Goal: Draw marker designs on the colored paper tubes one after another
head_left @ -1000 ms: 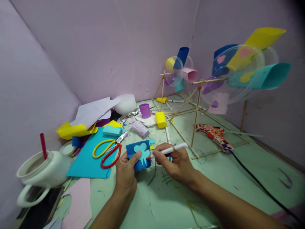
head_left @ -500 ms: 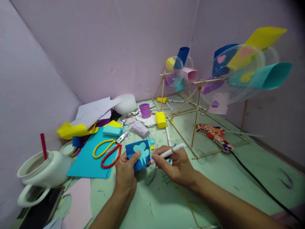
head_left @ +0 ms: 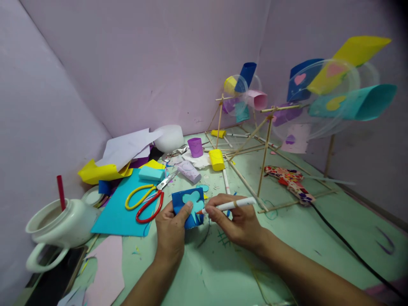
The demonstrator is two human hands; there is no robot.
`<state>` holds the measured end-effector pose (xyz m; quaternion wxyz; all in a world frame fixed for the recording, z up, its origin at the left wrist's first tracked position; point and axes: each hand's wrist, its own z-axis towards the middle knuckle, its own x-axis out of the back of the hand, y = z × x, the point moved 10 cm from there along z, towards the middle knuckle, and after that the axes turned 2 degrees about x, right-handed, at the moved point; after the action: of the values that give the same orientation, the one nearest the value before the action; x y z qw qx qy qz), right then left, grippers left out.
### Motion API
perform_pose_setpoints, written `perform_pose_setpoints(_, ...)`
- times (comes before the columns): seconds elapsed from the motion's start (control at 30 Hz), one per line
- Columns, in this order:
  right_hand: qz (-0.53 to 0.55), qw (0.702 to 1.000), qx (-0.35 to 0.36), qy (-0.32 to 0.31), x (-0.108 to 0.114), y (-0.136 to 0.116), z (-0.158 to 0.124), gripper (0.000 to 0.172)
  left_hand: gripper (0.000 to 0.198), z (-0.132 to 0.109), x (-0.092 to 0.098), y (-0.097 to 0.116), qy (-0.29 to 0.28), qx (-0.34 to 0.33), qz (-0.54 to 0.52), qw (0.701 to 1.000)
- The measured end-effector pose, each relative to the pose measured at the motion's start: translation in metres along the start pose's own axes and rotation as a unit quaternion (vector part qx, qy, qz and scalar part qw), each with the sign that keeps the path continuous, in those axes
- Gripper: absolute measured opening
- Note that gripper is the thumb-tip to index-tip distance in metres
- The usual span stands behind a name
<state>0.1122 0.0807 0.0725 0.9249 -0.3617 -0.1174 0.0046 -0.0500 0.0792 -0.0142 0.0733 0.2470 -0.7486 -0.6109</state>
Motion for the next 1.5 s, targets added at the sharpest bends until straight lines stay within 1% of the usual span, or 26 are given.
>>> perform_pose_setpoints(0.2, -0.018, 1.000, 0.017, 0.000, -0.001, -0.002, 0.000, 0.008, 0.020, -0.003, 0.001, 0.008, 0.010, -0.034, 0.041, 0.999)
perform_pose_setpoints(0.33, -0.029, 0.999, 0.031, -0.013, -0.003, -0.004, 0.000, 0.009, 0.018, -0.003, 0.002, 0.009, 0.016, -0.040, 0.056, 0.998)
perform_pose_setpoints(0.63, -0.024, 0.999, 0.013, -0.019, -0.004, 0.000, -0.001, 0.009, 0.020, -0.003, 0.001, 0.009, 0.021, -0.026, 0.057, 0.998)
perform_pose_setpoints(0.83, -0.017, 0.999, -0.013, -0.029, -0.006, 0.005, -0.004, 0.009, 0.025, -0.001, 0.002, 0.003, 0.020, -0.006, 0.028, 0.999)
perform_pose_setpoints(0.97, -0.025, 0.999, -0.015, -0.036, -0.008, 0.005, -0.004, 0.010, 0.026, 0.002, 0.005, 0.001, 0.023, -0.008, 0.032, 0.999)
perform_pose_setpoints(1.07, -0.023, 0.999, -0.019, -0.031, -0.006, 0.005, -0.003, 0.011, 0.024, 0.003, 0.006, 0.003, 0.025, -0.016, 0.037, 0.999)
perform_pose_setpoints(1.13, 0.003, 0.999, -0.030, -0.022, -0.004, 0.005, -0.003, 0.012, 0.022, 0.002, 0.005, 0.005, 0.025, -0.021, 0.043, 0.999)
perform_pose_setpoints(1.23, 0.048, 0.998, -0.039, 0.017, 0.002, 0.006, -0.003, 0.011, 0.019, -0.001, 0.004, 0.009, 0.025, -0.026, 0.055, 0.998)
perform_pose_setpoints(1.3, 0.051, 0.998, -0.034, 0.035, 0.005, 0.005, -0.003, 0.010, 0.018, -0.002, 0.003, 0.011, 0.022, -0.032, 0.058, 0.998)
perform_pose_setpoints(1.5, -0.008, 1.000, 0.005, 0.011, -0.001, 0.000, 0.000, 0.008, 0.018, -0.003, 0.003, 0.015, 0.021, -0.050, 0.068, 0.996)
